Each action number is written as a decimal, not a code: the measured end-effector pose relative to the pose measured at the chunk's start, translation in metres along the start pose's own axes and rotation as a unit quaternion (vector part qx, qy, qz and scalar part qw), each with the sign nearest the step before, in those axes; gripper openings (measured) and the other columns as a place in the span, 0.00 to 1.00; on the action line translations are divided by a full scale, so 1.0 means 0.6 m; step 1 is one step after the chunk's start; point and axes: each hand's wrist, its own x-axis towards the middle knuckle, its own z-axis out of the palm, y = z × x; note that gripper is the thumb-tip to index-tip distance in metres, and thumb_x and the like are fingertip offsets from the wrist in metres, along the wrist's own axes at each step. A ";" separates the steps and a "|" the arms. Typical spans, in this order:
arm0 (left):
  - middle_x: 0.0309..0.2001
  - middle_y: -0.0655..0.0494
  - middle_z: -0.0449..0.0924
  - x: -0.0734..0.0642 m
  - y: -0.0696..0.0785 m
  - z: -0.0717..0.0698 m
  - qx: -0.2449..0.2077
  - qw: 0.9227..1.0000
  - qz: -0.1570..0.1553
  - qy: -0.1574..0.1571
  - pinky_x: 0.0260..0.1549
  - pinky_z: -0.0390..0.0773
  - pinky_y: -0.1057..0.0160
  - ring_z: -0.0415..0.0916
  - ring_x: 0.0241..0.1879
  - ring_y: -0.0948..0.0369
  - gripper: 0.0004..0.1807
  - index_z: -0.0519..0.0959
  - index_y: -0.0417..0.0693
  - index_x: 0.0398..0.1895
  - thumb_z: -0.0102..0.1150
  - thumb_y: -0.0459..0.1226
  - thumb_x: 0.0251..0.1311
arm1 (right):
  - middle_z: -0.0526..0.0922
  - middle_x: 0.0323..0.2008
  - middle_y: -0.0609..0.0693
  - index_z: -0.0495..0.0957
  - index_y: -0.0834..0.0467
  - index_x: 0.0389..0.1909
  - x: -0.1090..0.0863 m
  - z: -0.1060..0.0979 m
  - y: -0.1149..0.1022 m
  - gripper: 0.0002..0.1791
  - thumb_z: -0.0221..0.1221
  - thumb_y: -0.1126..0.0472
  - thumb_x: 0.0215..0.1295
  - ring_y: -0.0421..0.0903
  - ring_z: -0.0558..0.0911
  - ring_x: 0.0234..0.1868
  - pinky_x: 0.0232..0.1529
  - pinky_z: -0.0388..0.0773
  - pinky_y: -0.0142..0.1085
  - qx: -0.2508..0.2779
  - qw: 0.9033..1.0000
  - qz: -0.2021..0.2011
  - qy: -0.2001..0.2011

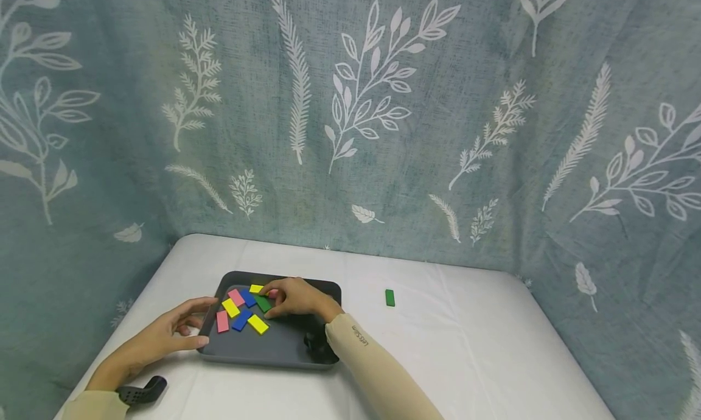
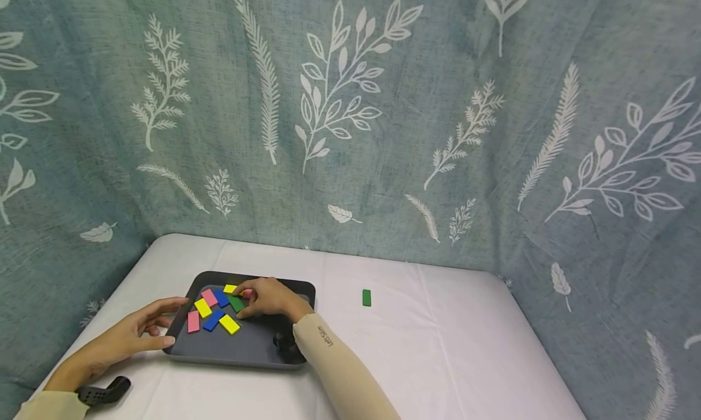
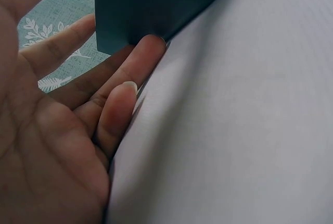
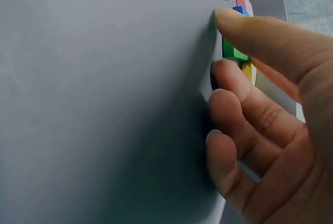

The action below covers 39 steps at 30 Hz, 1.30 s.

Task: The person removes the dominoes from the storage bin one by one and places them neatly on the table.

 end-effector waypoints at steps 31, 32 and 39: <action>0.71 0.42 0.66 -0.001 0.000 -0.004 0.018 1.000 -0.011 -0.007 0.49 0.73 0.57 0.71 0.58 0.50 0.47 0.61 0.50 0.78 0.74 0.47 0.59 | 0.82 0.25 0.38 0.82 0.55 0.56 -0.011 0.006 0.015 0.24 0.74 0.52 0.61 0.33 0.76 0.25 0.31 0.72 0.27 0.011 1.000 -0.006 0.004; 0.71 0.42 0.66 -0.001 0.000 -0.004 0.019 1.000 -0.013 -0.007 0.49 0.73 0.57 0.71 0.58 0.50 0.47 0.60 0.50 0.78 0.74 0.47 0.59 | 0.82 0.25 0.38 0.82 0.55 0.56 -0.011 0.006 0.016 0.24 0.74 0.52 0.61 0.33 0.76 0.25 0.31 0.72 0.27 0.011 1.000 -0.010 0.004; 0.72 0.41 0.66 0.001 0.001 -0.004 0.018 1.000 -0.016 -0.015 0.49 0.73 0.57 0.71 0.58 0.51 0.47 0.59 0.49 0.79 0.74 0.46 0.60 | 0.83 0.27 0.39 0.81 0.56 0.55 -0.018 -0.002 0.016 0.23 0.73 0.52 0.63 0.34 0.79 0.27 0.33 0.76 0.27 0.039 0.999 -0.018 0.004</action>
